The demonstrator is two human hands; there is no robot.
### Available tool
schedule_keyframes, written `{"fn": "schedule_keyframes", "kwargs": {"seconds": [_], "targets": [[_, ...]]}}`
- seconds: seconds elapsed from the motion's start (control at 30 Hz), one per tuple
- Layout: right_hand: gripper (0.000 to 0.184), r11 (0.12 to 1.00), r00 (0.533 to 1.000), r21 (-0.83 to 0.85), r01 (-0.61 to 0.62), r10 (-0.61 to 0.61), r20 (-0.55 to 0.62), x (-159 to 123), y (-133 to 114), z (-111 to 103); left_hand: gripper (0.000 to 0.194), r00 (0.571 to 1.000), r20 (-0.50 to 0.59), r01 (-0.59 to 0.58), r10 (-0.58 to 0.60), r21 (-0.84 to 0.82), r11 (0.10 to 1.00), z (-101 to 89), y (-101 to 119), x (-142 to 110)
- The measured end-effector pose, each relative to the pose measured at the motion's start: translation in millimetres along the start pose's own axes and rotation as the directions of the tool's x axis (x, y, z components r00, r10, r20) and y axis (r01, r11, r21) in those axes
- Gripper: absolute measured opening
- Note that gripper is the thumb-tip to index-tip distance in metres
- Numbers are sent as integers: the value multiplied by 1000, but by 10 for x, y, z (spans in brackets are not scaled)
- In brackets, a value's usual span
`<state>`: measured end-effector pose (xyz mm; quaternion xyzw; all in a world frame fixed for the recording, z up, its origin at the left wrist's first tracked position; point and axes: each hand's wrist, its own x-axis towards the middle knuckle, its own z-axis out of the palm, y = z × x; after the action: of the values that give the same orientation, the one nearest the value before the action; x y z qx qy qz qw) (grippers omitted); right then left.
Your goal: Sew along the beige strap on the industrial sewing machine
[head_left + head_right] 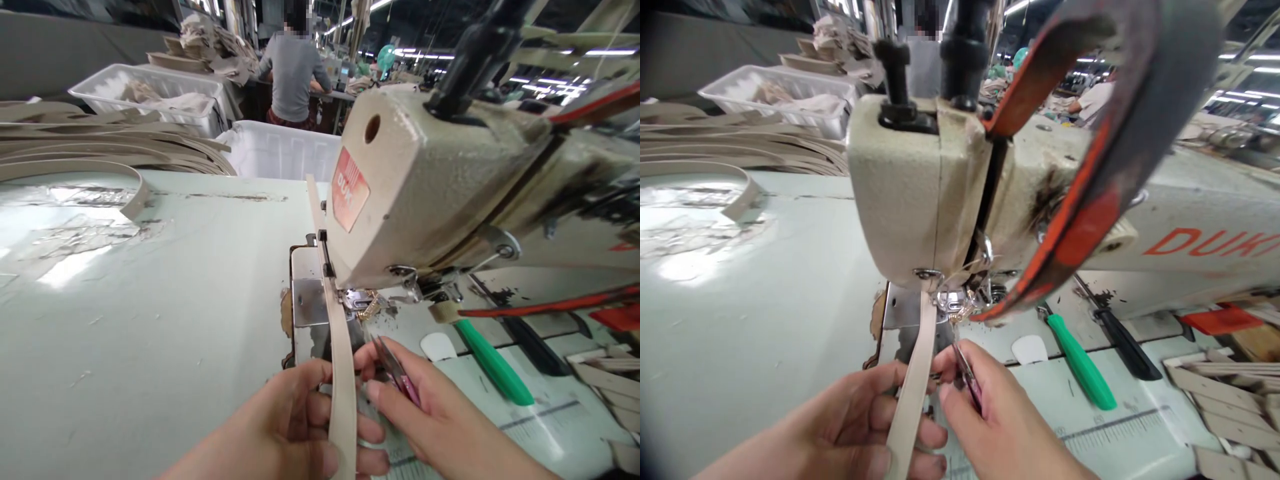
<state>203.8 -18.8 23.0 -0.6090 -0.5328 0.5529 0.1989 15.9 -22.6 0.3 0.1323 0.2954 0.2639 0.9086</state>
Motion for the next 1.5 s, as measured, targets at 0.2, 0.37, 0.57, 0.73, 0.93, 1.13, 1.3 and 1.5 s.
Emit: {"fn": "schedule_keyframes", "kwargs": {"seconds": [0.2,0.37,0.57,0.73,0.93,1.13,1.3,1.5], "targets": [[38,490,823,-743,456,-550,142,-236,39,-199,39,997,13,76,-78,147,986,-13,71,-8],[34,355,810,-807,472,-536,238,-248,47,-166,37,996,-69,76,-63,207,975,60,100,-26],[26,300,824,-852,429,-518,232,-228,31,-111,38,999,30,34,-43,251,967,23,67,6],[28,276,803,-847,453,-540,253,-219,16,-123,41,989,-121,109,-82,244,964,71,99,-10],[29,268,795,-847,459,-550,257,-192,-7,-132,38,999,38,20,-31,268,963,-36,34,38],[28,271,807,-844,462,-522,274,-195,-30,-142,39,999,-23,54,-50,288,956,-16,51,23],[30,248,806,-844,476,-507,306,-213,-24,-152,36,999,-37,42,-32,310,950,12,43,25],[33,229,719,-777,586,-589,369,-140,42,-153,36,1000,-17,22,-18,273,962,-76,-11,62]]}}
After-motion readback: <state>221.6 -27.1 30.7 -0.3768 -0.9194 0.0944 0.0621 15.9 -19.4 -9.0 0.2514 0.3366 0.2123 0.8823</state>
